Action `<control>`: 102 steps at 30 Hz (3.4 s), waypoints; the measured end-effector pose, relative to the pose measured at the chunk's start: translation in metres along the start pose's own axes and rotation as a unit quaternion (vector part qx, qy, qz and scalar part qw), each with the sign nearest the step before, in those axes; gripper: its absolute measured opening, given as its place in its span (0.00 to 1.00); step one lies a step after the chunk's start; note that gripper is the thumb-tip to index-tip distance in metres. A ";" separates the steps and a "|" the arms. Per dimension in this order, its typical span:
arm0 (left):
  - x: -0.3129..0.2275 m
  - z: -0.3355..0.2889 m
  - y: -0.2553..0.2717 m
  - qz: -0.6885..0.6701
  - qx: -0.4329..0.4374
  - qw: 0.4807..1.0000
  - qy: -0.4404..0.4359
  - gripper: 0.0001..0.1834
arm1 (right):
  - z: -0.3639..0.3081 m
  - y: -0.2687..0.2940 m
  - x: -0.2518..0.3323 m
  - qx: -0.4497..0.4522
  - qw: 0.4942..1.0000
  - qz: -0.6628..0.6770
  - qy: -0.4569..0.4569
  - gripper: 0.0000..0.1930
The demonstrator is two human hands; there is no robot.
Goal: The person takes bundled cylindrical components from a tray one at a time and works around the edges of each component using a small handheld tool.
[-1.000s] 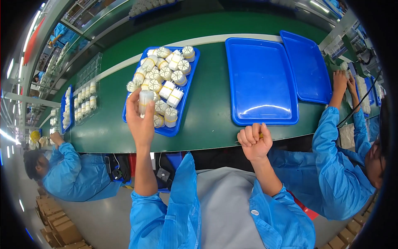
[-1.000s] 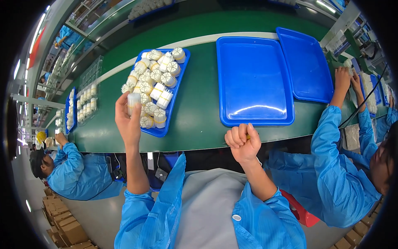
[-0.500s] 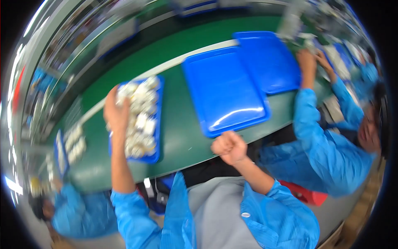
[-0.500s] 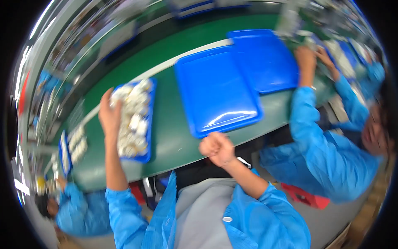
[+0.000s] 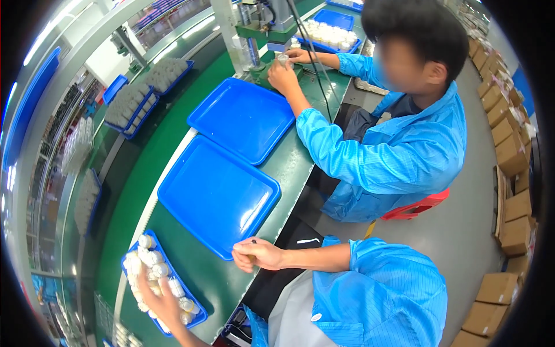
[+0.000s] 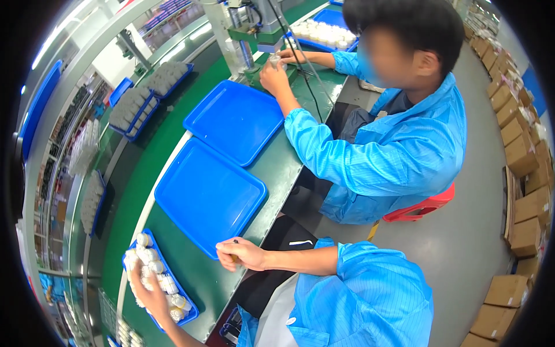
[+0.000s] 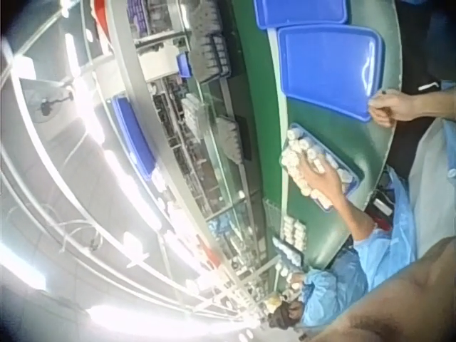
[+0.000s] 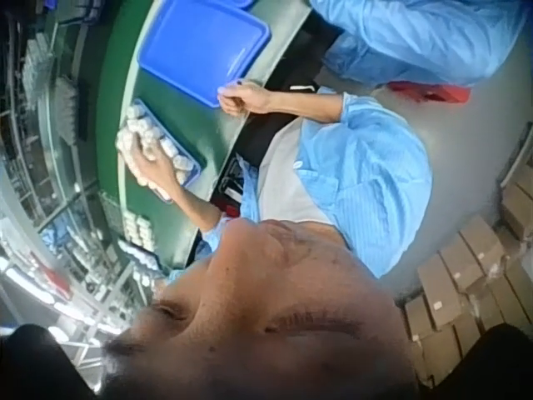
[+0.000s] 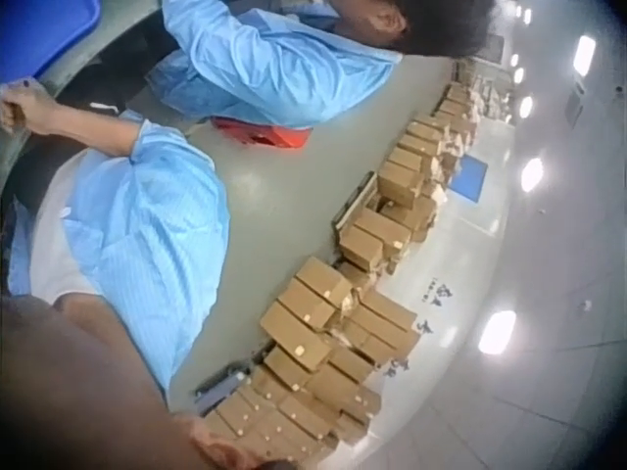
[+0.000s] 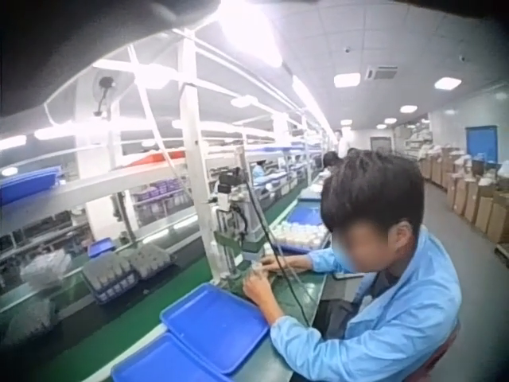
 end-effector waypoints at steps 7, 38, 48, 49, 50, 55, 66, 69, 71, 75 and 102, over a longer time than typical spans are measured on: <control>-0.100 -0.058 -0.099 -0.147 0.127 0.973 -0.125 0.22 | 0.038 -0.062 0.037 0.028 0.894 -0.427 0.133 0.18; 0.021 -0.093 -0.126 -0.384 -0.135 0.904 0.129 0.21 | 0.044 0.116 0.258 -0.457 0.706 -0.425 0.334 0.07; 0.010 -0.089 -0.120 -0.408 -0.136 0.889 0.154 0.20 | 0.036 0.183 0.371 -0.691 0.429 -0.528 0.246 0.09; 0.010 -0.089 -0.120 -0.403 -0.136 0.891 0.159 0.21 | 0.036 0.188 0.372 -0.691 0.430 -0.527 0.245 0.09; 0.010 -0.089 -0.119 -0.397 -0.136 0.893 0.163 0.21 | 0.037 0.194 0.370 -0.690 0.442 -0.539 0.193 0.09; 0.013 -0.090 -0.121 -0.381 -0.147 0.900 0.154 0.21 | 0.035 0.223 0.371 -0.643 0.549 -0.523 0.110 0.10; 0.023 -0.091 -0.127 -0.279 -0.153 0.940 0.128 0.24 | 0.035 0.261 0.402 -0.555 0.640 -0.488 0.210 0.08; 0.011 -0.088 -0.125 -0.298 -0.135 0.935 0.133 0.23 | 0.035 0.257 0.416 -0.570 0.516 -0.594 0.236 0.19; 0.014 -0.091 -0.117 -0.238 -0.159 0.951 0.117 0.22 | 0.061 0.246 0.393 -0.580 0.511 -0.620 0.135 0.26; 0.006 -0.090 -0.116 -0.235 -0.152 0.951 0.130 0.21 | 0.055 0.234 0.400 -0.588 0.512 -0.615 0.120 0.31; 0.010 -0.088 -0.119 -0.232 -0.155 0.951 0.129 0.22 | 0.054 0.240 0.408 -0.587 0.470 -0.657 0.052 0.30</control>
Point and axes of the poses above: each hand's wrist, its own z-axis towards the middle knuckle, its own y-axis out of the back of the hand, x = y × z, the point moved 1 cm from there along z, towards the middle knuckle, and after that the axes turned 11 degrees about x, right-handed, at the moved point
